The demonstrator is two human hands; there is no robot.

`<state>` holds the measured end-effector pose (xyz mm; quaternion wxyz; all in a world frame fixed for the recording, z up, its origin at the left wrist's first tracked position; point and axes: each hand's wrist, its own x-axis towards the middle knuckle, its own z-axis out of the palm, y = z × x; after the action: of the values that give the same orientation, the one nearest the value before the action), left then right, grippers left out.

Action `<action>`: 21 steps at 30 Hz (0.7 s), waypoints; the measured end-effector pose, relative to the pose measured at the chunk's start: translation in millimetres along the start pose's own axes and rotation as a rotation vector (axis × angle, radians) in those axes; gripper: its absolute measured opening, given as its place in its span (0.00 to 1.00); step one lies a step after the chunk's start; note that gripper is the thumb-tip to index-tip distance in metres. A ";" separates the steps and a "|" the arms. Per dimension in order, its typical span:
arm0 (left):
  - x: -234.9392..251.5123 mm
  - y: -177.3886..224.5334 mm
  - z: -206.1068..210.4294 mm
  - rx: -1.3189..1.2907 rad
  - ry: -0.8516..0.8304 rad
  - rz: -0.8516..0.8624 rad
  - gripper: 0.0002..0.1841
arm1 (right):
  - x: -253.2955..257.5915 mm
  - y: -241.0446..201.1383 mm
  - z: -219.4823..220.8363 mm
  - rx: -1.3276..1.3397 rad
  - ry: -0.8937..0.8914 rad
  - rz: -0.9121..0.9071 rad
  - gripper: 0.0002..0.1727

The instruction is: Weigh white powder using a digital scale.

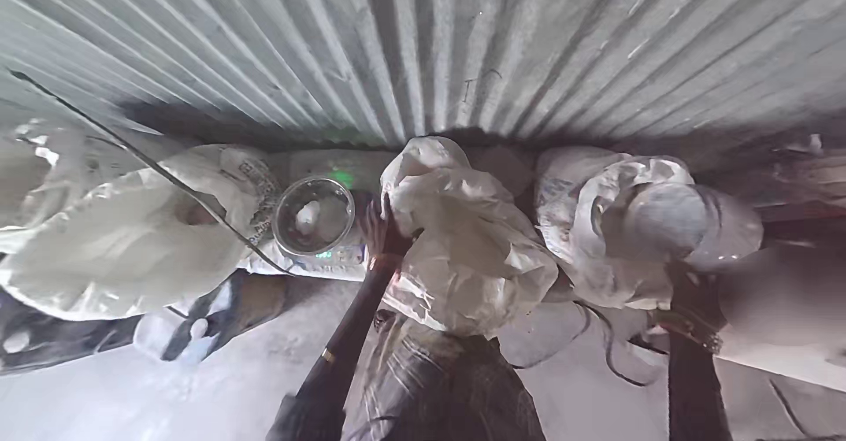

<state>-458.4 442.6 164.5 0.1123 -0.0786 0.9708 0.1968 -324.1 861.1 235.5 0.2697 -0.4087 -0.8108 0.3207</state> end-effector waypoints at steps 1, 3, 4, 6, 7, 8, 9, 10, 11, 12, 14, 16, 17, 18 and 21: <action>26.8 10.6 -0.7 0.065 -0.099 -0.033 0.67 | -24.6 -16.3 3.1 0.048 -0.087 0.079 0.41; 70.2 27.5 2.5 0.115 -0.258 -0.110 0.61 | -73.3 -30.9 22.7 0.187 -0.267 0.239 0.32; 81.6 31.9 3.2 0.066 -0.284 -0.129 0.49 | -95.5 -32.8 37.9 0.251 -0.353 0.316 0.30; 76.5 57.3 -16.7 -0.075 -0.267 -0.113 0.27 | -127.7 -30.6 71.3 0.259 -0.461 0.367 0.36; 63.7 76.6 -36.9 -0.139 -0.219 -0.072 0.23 | -139.4 -31.7 85.8 0.241 -0.509 0.345 0.42; 43.4 95.7 -61.0 -0.186 -0.148 -0.004 0.20 | -152.1 -30.4 98.1 0.230 -0.541 0.289 0.47; 20.6 114.0 -87.1 -0.213 -0.063 0.083 0.18 | -159.6 -26.8 107.7 0.196 -0.563 0.202 0.50; 0.8 126.1 -111.6 -0.224 0.002 0.185 0.16 | -161.1 -26.5 112.7 0.160 -0.611 0.124 0.53; -13.4 133.3 -131.9 -0.211 0.047 0.255 0.14 | -157.5 -35.1 112.6 0.098 -0.700 0.095 0.54; -17.7 134.3 -141.0 -0.190 0.121 0.316 0.13 | -151.5 -49.6 112.2 -0.017 -0.815 0.067 0.55; -17.3 135.1 -147.3 -0.121 0.161 0.313 0.13 | -143.3 -73.8 124.0 -0.279 -1.035 -0.039 0.55; -19.7 139.9 -151.7 -0.050 0.079 0.204 0.16 | -143.2 -76.6 152.5 -0.422 -1.128 -0.147 0.54; -20.7 139.1 -152.1 -0.039 0.050 0.176 0.16 | -144.9 -72.1 166.8 -0.419 -1.120 -0.188 0.53; -21.5 134.8 -150.6 -0.047 0.049 0.180 0.15 | -146.8 -66.9 179.5 -0.400 -1.087 -0.230 0.52; -19.3 121.9 -147.9 -0.094 0.055 0.223 0.14 | -148.6 -56.3 217.6 -0.304 -0.914 -0.485 0.43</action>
<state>-491.5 496.5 346.5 0.0590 0.0192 0.9659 0.2513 -426.5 645.8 110.0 -0.1064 -0.0630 -0.9538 0.2737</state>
